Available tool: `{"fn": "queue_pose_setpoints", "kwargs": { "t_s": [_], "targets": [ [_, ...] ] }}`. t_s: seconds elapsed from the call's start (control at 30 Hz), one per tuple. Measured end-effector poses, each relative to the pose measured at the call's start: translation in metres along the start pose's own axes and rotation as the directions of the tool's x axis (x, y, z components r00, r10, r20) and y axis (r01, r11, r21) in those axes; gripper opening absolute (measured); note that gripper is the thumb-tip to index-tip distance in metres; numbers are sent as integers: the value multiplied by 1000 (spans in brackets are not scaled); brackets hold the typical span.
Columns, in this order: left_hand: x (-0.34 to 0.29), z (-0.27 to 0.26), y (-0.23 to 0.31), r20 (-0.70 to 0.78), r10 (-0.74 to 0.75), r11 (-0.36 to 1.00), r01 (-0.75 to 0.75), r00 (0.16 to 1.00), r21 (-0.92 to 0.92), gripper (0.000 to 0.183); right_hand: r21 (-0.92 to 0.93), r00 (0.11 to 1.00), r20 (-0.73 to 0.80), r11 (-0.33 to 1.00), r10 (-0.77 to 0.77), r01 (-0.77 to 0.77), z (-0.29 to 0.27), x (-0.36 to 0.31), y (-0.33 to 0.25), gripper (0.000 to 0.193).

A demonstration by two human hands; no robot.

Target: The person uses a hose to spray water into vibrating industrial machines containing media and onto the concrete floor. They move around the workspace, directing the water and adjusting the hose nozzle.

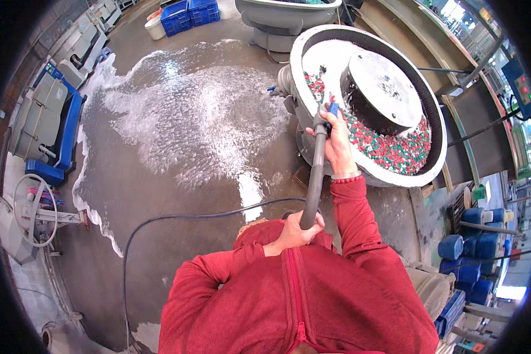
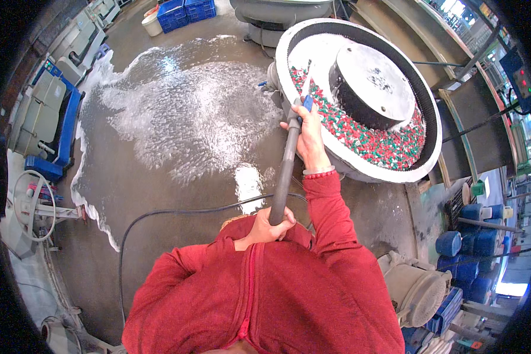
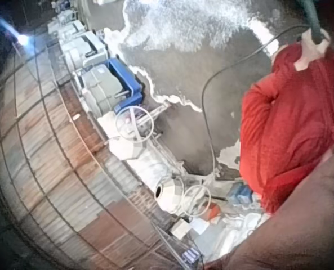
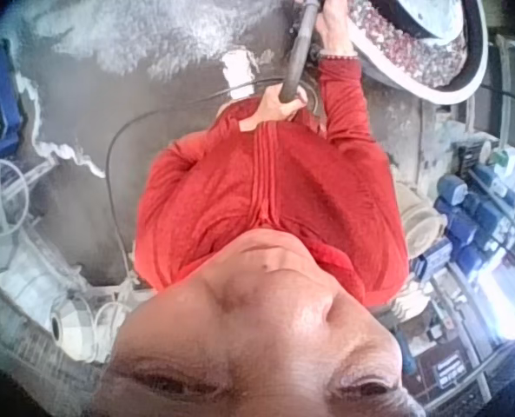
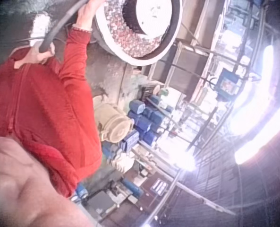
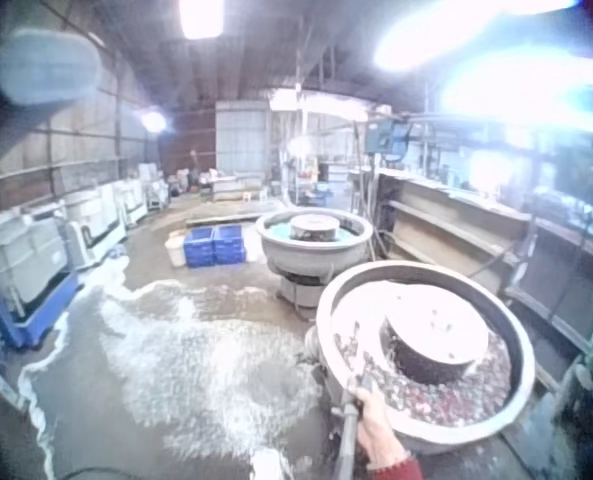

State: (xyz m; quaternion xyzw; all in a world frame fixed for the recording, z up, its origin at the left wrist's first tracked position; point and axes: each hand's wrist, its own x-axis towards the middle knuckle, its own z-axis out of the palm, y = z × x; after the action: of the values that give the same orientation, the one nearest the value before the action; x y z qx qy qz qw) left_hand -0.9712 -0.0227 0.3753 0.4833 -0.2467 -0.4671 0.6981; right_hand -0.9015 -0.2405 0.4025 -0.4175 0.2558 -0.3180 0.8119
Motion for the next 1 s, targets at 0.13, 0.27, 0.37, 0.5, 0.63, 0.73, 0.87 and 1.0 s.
{"fn": "queue_pose_setpoints", "kwargs": {
  "t_s": [0.13,0.27,0.37,0.5,0.63,0.73,0.87,1.0],
  "targets": [
    [-3,1,3,-31,-84,994,82,996,-67,4,-21,988,-82,991,132,-134,5,-2,4,34],
    [-8,-1,7,-24,-16,1000,16,1000,4,4,16,999,-21,999,49,-49,6,-5,5,44],
    [-10,-1,7,-22,-62,998,61,998,-34,4,-2,999,14,999,40,-40,7,-6,4,45],
    [-12,-3,4,-26,26,999,-25,999,21,4,1,999,11,999,46,-46,8,-6,7,40],
    [-10,-5,2,13,87,994,-88,996,59,4,-2,999,32,1000,-1,1,5,-2,10,35],
    [-9,-7,3,-24,-130,989,127,991,-77,5,-28,998,48,999,48,-47,4,1,15,31],
    [-12,-10,5,-34,-24,986,29,999,162,5,27,998,6,997,70,-70,1,0,16,23],
    [-10,-11,4,-22,-38,996,40,999,81,4,-7,992,119,999,48,-48,-6,0,13,23]
  ]
}}
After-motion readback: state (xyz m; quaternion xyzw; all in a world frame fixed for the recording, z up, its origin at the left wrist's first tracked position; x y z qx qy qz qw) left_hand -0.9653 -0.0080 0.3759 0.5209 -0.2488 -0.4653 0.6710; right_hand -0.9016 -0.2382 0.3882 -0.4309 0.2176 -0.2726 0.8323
